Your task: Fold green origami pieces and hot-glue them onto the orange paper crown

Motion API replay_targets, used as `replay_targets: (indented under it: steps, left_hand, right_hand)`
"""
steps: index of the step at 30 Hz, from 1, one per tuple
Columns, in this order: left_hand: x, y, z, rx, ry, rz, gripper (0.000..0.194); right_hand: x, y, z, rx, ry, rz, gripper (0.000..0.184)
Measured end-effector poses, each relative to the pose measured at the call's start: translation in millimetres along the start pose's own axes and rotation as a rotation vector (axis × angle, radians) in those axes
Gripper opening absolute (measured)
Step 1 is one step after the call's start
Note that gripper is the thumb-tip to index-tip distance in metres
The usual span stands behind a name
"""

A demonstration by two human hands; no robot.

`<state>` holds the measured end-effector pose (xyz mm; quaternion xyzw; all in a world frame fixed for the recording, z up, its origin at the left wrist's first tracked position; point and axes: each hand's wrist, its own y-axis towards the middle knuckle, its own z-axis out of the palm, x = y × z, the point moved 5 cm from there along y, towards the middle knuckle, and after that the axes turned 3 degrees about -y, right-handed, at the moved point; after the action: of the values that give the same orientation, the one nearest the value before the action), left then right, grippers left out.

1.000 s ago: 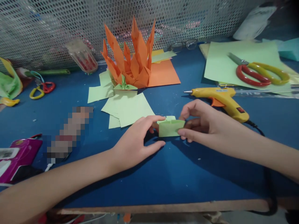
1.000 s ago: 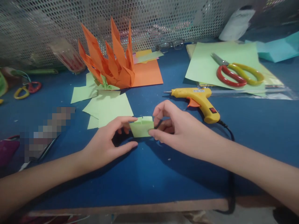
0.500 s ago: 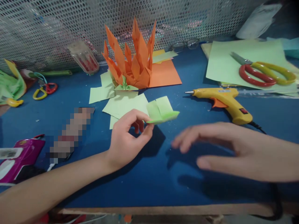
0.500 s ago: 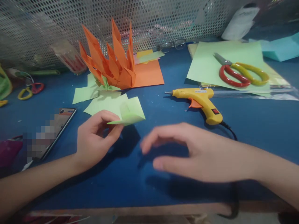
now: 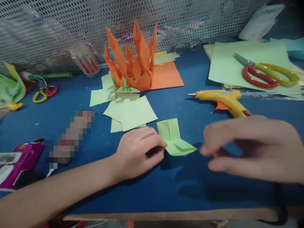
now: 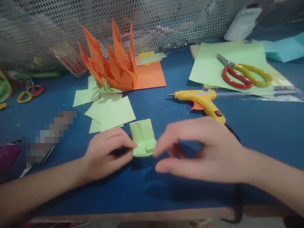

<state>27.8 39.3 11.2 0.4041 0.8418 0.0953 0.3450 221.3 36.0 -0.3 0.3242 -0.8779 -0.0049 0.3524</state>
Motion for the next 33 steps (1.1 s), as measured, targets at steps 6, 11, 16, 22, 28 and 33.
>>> replay_targets:
  steps: [6, 11, 16, 22, 28, 33]
  left_hand:
    - [-3.6, -3.3, 7.5, 0.163, 0.163, 0.085, 0.011]
    - [-8.0, -4.3, 7.6, 0.168, 0.179, 0.132, 0.017]
    - [-8.7, -4.9, 5.8, 0.133, 0.097, 0.062, 0.02]
    - [-2.6, -3.8, 7.3, 0.11, 0.053, -0.056, 0.023]
    - [-0.2, -4.3, 8.3, 0.11, 0.112, -0.038, 0.016]
    - [-9.1, -5.4, 10.9, 0.127, 0.244, 0.18, 0.015]
  right_hand:
    - [13.6, 22.1, -2.8, 0.208, -0.117, -0.22, 0.025]
    - [15.6, 14.9, 9.2, 0.242, -0.179, -0.362, 0.017]
    - [14.5, 19.4, 11.2, 0.213, -0.116, -0.275, 0.018]
    - [12.0, 23.7, 16.7, 0.105, -0.138, -0.071, 0.026]
    - [10.7, 20.1, 23.1, 0.016, -0.177, -0.003, 0.022]
    - [9.7, 19.7, 25.2, -0.014, -0.182, 0.03, 0.022]
